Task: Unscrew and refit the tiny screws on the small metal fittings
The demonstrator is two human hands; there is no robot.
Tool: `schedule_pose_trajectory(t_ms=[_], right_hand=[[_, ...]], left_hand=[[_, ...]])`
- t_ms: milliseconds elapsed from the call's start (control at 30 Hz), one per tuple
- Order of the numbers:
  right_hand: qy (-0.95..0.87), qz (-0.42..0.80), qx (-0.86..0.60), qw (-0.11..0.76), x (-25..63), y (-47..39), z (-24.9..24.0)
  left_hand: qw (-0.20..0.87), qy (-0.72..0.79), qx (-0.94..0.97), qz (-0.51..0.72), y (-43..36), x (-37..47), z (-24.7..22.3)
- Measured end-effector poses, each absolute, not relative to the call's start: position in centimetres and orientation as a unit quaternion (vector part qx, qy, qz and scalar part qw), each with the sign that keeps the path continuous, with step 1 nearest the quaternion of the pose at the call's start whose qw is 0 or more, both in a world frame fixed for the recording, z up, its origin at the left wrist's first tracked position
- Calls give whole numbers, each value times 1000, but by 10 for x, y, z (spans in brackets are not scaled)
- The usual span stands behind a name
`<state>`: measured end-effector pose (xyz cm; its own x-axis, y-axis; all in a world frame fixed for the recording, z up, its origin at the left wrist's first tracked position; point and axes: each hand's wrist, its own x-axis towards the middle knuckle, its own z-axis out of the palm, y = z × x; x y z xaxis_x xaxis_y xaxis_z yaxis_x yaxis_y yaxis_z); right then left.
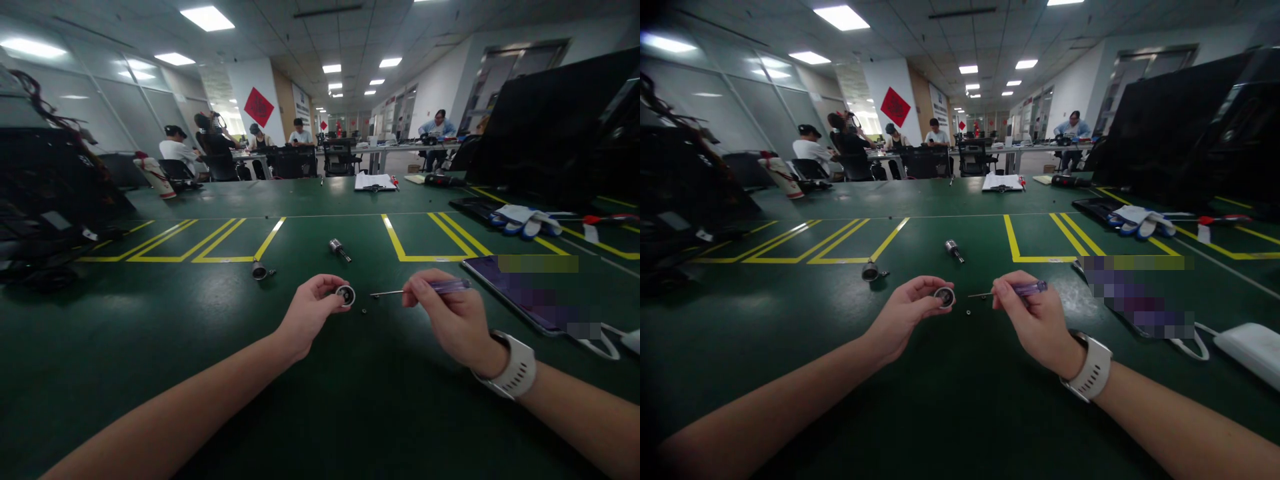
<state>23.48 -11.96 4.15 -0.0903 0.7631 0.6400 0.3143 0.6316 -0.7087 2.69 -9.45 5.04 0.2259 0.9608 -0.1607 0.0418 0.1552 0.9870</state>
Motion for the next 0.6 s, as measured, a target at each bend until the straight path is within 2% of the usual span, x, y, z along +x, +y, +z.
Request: schedule_pose_trajectory(t_ms=[133, 367, 600], right_hand=[[-742, 173, -379, 525, 233, -123, 43], [-745, 272, -439, 422, 230, -117, 41], [-755, 272, -445, 398, 227, -115, 37]], left_hand=[[573, 486, 533, 391, -96, 29, 49], [563, 479, 543, 397, -94, 27, 46], [568, 480, 535, 401, -93, 28, 45]])
